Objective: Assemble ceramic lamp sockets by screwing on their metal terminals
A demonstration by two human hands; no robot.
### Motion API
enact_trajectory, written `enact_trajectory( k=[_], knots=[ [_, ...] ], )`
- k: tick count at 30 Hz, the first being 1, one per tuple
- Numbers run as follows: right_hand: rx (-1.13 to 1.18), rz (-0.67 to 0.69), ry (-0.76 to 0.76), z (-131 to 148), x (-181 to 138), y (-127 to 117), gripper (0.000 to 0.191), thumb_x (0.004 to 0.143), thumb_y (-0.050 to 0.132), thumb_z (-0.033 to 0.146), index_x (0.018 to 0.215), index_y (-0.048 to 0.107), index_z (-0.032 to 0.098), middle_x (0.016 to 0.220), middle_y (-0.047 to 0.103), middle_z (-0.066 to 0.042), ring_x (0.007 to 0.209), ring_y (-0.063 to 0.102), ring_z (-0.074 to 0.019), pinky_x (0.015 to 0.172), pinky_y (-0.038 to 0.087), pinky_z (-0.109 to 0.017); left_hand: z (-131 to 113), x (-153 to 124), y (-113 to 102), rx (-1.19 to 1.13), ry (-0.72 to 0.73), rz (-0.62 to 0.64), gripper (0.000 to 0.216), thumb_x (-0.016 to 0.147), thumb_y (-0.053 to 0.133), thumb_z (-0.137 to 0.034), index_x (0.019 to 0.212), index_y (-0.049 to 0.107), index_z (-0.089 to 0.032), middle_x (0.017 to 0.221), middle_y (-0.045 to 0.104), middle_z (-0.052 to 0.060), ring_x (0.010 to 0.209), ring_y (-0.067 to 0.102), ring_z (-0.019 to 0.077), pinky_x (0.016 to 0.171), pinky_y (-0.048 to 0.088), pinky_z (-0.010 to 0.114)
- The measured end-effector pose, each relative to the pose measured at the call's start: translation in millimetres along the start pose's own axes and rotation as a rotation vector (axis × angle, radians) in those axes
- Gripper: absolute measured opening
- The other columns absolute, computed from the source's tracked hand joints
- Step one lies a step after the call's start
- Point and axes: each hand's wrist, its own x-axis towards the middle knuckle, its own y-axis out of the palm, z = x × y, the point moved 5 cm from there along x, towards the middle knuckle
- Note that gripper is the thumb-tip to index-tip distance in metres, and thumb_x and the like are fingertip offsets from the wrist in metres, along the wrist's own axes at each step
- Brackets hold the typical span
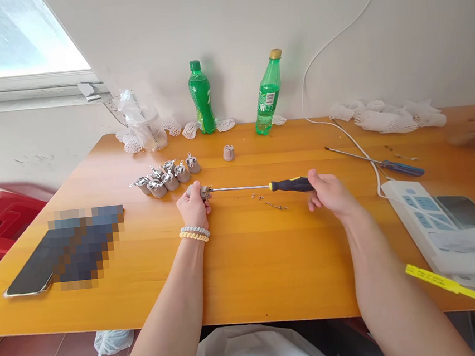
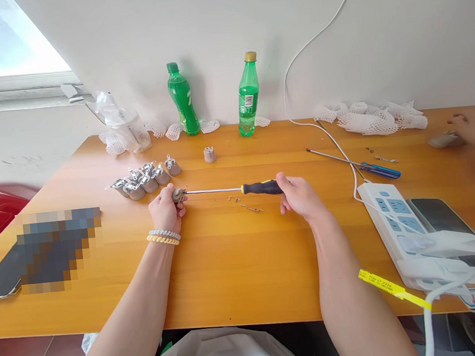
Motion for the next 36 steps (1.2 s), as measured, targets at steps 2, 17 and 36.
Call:
enact_trajectory(
  k=[2,17,36],
  knots=[
    [0.035,0.050,0.016,-1,1,1,0.053,0.086,0.033,0.066,0.069,0.051,0.019,0.036,0.045,0.000,0.040,0.053,-0.0163,0.048,0.038,-0.030,0,0,0,-0.004,-0.003,0.002,0.030,0.069,0.063,-0.042,0.061,0.049,-0.016,0.051,0.055,0.002,0.037,0.037,0.0065,0.032,0.024,0.019],
    [0.062,0.009,-0.044,6,-2,2,0.049,0.083,0.042,0.067,0.064,0.044,0.021,0.033,0.036,0.005,0.032,0.044,-0.0127,0.043,0.033,-0.028,1,0,-1,-0.002,0.005,-0.022,0.029,0.068,0.063,-0.042,0.063,0.049,-0.016,0.050,0.056,0.001,0.036,0.037,0.0065,0.031,0.025,0.018],
    [0.150,0.125,0.000,2,0,4,0.054,0.085,0.028,0.067,0.076,0.052,0.020,0.043,0.051,-0.002,0.044,0.055,-0.0181,0.048,0.036,-0.030,1,0,-1,-0.004,0.002,-0.010,0.029,0.067,0.063,-0.042,0.064,0.049,-0.016,0.051,0.056,0.001,0.036,0.038,0.0065,0.032,0.025,0.018]
  ],
)
